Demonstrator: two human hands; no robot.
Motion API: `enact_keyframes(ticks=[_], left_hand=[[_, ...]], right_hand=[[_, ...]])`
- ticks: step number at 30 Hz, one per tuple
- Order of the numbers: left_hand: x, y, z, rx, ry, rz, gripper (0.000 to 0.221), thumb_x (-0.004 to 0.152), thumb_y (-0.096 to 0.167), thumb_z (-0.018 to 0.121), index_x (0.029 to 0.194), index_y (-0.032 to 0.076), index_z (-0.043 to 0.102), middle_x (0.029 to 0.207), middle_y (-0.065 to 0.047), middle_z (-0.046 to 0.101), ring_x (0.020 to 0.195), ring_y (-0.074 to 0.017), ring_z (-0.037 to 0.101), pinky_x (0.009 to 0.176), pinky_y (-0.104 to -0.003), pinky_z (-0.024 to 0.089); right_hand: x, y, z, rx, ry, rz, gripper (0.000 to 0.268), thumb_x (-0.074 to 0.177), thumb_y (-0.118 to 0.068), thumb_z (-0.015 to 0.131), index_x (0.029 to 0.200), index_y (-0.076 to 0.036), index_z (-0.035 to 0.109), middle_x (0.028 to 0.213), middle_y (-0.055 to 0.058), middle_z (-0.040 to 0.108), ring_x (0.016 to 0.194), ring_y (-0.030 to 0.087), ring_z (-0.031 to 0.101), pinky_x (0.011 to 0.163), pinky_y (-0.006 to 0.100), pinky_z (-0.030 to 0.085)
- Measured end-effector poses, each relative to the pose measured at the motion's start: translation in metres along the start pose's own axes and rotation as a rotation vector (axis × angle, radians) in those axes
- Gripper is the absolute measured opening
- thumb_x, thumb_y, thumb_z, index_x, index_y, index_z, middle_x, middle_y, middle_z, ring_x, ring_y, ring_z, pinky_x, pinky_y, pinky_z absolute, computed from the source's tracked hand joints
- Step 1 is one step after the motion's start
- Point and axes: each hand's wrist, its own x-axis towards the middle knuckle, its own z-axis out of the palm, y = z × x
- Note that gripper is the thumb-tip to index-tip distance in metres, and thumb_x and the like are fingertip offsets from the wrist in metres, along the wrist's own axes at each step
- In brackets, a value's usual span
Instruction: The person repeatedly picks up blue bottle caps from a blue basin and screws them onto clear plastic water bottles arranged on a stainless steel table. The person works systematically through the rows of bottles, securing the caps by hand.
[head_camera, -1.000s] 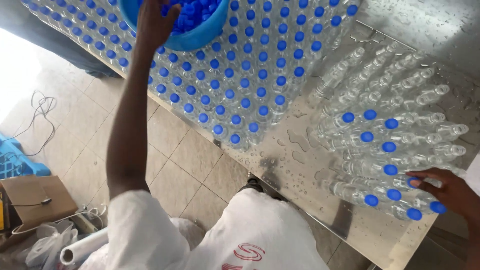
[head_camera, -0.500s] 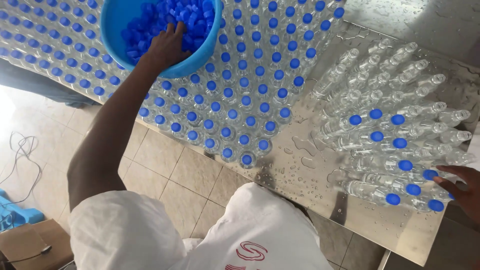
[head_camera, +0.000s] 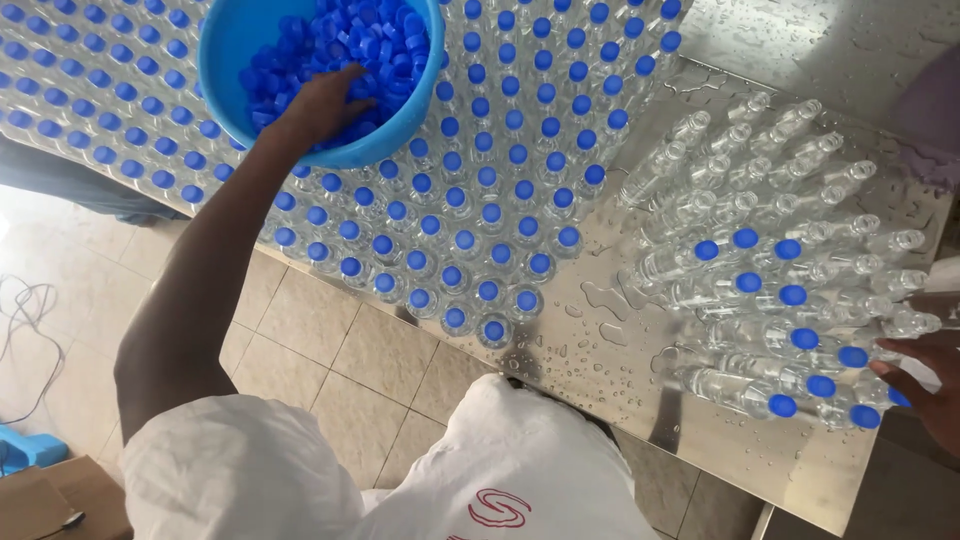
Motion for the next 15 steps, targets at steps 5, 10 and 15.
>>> enact_keyframes(ticks=[5,10,15], left_hand=[[-0.009,-0.002,-0.025,-0.53,0.274,-0.195,0.033,0.118,0.03,0.065,0.142,0.013,0.05,0.127,-0.011,0.058,0.104,-0.0256,0.055,0.081,-0.038,0.044],[-0.021,0.008,-0.049,-1.354,0.424,-0.417,0.01,0.109,0.031,0.072,0.113,0.026,0.064,0.096,0.003,0.073,0.069,-0.0074,0.062,0.056,-0.019,0.051],[0.012,-0.021,-0.038,-1.888,0.625,-0.439,0.023,0.092,0.026,0.083,0.1,0.01,0.069,0.09,-0.012,0.08,0.073,-0.0187,0.074,0.056,-0.028,0.051]], right_hand=[[-0.002,-0.003,-0.005,-0.103,0.13,-0.214,0.045,0.101,-0.034,0.075,0.137,-0.008,0.083,0.135,0.019,0.081,0.133,0.037,0.075,0.125,0.049,0.055],[-0.003,-0.048,-0.012,0.086,0.076,-0.146,0.045,0.103,-0.021,0.076,0.144,-0.001,0.077,0.136,0.021,0.079,0.111,0.035,0.076,0.106,0.05,0.056],[-0.007,-0.1,-0.017,-0.064,0.063,-0.102,0.042,0.105,-0.043,0.069,0.14,-0.023,0.081,0.15,0.002,0.076,0.14,0.023,0.068,0.091,0.038,0.058]])
